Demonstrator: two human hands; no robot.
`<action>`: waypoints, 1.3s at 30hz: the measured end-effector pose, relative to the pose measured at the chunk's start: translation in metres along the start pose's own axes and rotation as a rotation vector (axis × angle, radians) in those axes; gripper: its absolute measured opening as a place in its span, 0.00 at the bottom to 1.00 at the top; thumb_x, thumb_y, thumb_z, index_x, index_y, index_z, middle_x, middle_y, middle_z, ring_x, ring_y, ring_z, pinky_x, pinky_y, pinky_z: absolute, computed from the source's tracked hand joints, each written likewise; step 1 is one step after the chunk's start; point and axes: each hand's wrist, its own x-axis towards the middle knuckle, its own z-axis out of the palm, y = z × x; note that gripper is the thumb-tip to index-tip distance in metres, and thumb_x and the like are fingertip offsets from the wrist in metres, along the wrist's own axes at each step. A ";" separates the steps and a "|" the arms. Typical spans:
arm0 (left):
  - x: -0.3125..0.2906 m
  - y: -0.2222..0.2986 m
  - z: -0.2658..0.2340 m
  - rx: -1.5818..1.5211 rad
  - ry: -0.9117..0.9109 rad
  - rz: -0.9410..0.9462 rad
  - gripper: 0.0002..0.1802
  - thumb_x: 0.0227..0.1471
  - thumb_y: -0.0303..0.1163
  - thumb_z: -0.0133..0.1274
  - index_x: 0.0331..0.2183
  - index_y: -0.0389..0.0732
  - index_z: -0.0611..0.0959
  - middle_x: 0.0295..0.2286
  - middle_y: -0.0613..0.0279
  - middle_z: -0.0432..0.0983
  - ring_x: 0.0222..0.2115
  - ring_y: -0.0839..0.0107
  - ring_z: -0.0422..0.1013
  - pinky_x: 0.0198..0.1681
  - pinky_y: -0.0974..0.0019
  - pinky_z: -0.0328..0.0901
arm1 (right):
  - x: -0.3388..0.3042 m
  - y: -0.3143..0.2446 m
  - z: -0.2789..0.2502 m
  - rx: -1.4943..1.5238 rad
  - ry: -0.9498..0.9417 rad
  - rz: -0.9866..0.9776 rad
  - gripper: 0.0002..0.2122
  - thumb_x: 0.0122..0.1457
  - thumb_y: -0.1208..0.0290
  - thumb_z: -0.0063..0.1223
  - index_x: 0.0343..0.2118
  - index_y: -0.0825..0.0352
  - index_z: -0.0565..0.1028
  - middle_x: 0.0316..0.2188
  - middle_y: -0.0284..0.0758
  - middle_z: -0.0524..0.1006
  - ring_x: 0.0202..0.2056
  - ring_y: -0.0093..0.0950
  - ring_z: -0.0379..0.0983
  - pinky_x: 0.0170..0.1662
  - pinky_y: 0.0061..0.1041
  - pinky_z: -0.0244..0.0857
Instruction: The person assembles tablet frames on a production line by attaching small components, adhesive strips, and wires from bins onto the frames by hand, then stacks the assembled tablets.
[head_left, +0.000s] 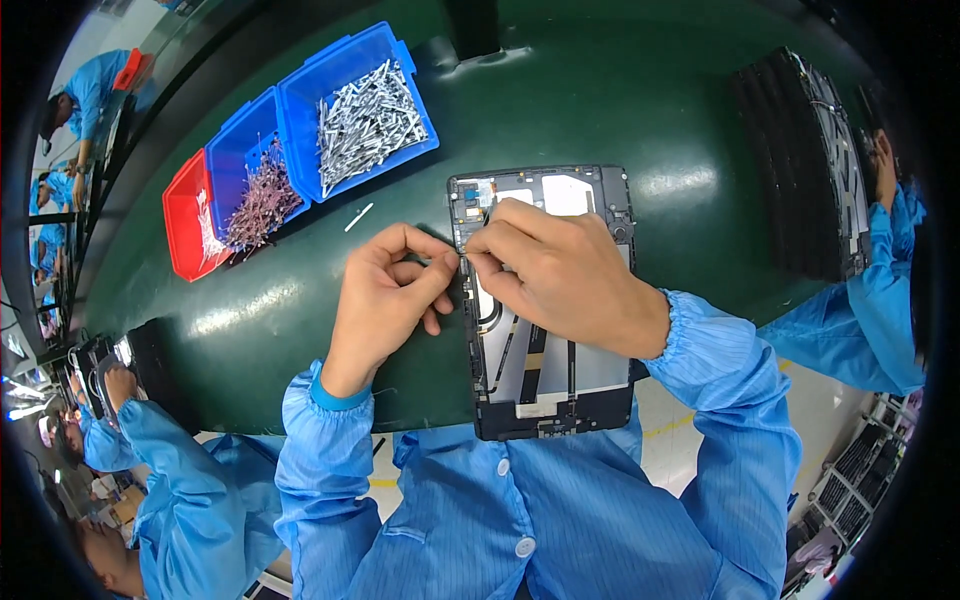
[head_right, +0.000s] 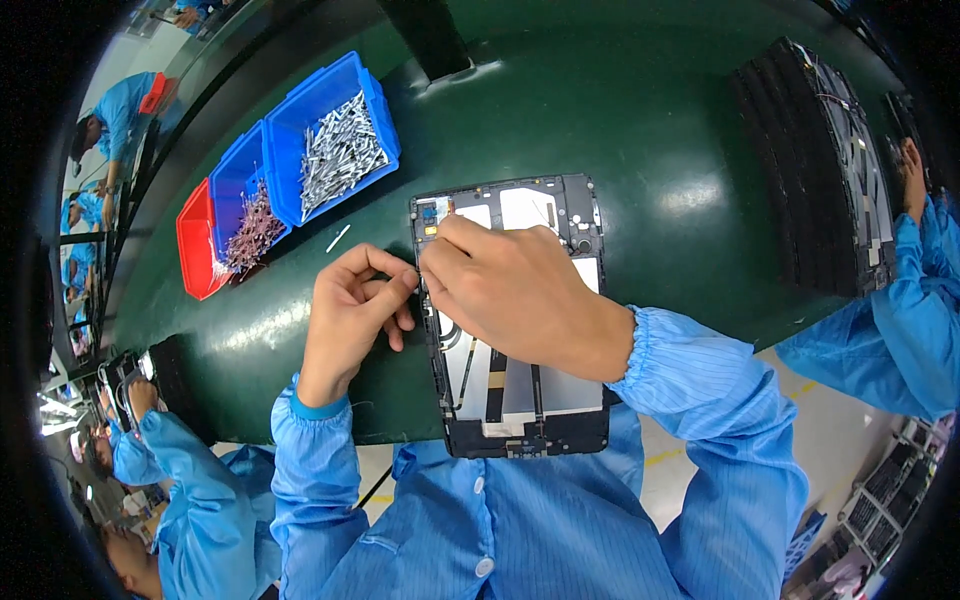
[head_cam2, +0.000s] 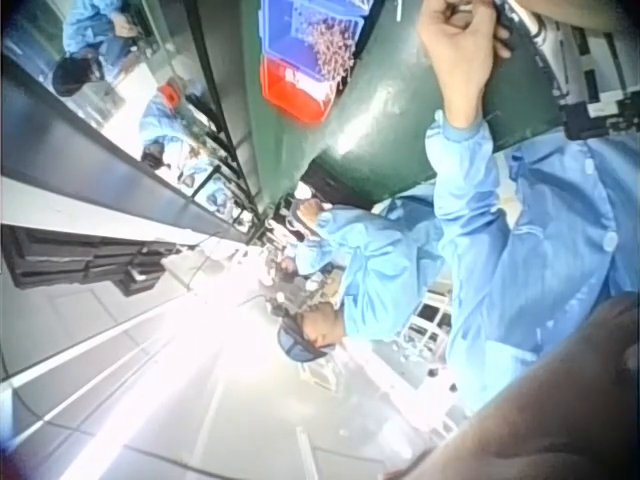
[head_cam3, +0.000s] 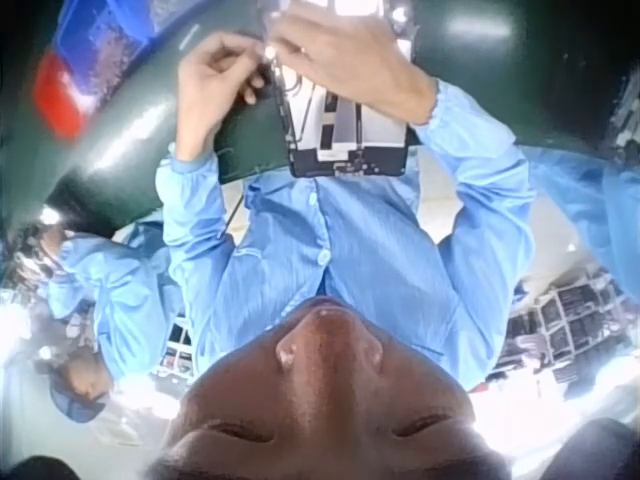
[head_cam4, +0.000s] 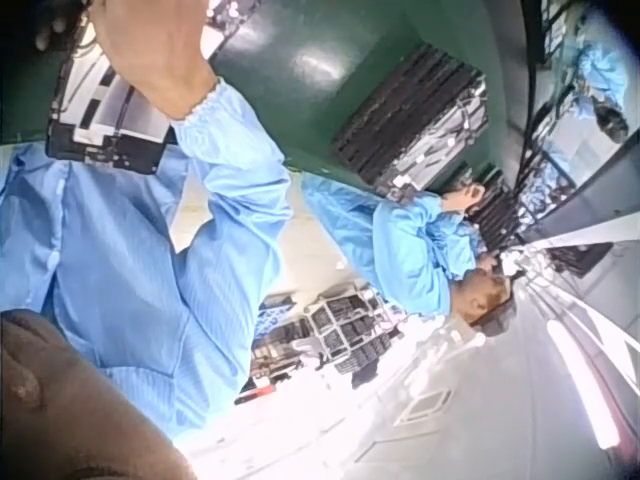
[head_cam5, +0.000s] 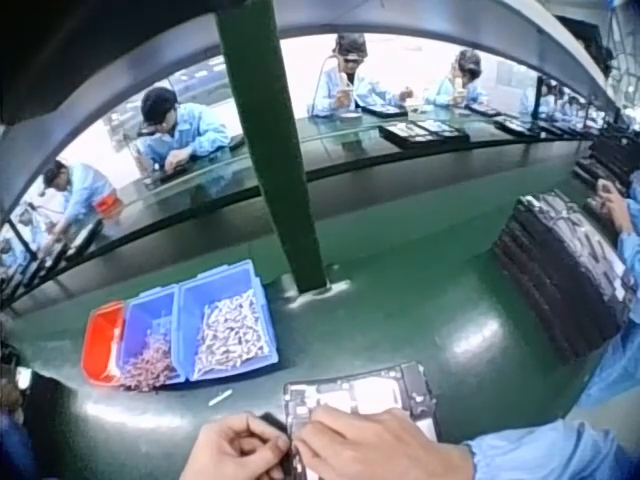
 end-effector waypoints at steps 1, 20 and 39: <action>0.000 0.000 0.000 -0.001 0.000 0.000 0.05 0.56 0.24 0.57 0.33 0.33 0.78 0.23 0.63 0.77 0.20 0.80 0.73 0.16 0.77 0.65 | 0.000 0.000 0.000 -0.001 -0.005 0.003 0.06 0.53 0.72 0.59 0.28 0.67 0.74 0.28 0.34 0.71 0.22 0.32 0.74 0.21 0.30 0.68; 0.003 0.003 0.004 -0.025 0.004 0.024 0.05 0.52 0.22 0.56 0.33 0.33 0.77 0.29 0.60 0.76 0.19 0.78 0.74 0.14 0.76 0.64 | -0.001 -0.007 -0.003 0.110 0.063 0.177 0.04 0.50 0.76 0.59 0.26 0.68 0.75 0.24 0.37 0.73 0.22 0.36 0.74 0.24 0.32 0.69; 0.001 -0.025 -0.035 0.571 0.372 0.551 0.11 0.51 0.28 0.63 0.36 0.36 0.81 0.28 0.63 0.76 0.17 0.75 0.71 0.15 0.70 0.63 | 0.033 0.027 -0.042 0.208 0.273 0.488 0.04 0.53 0.76 0.60 0.27 0.71 0.79 0.18 0.29 0.74 0.14 0.12 0.62 0.19 0.17 0.53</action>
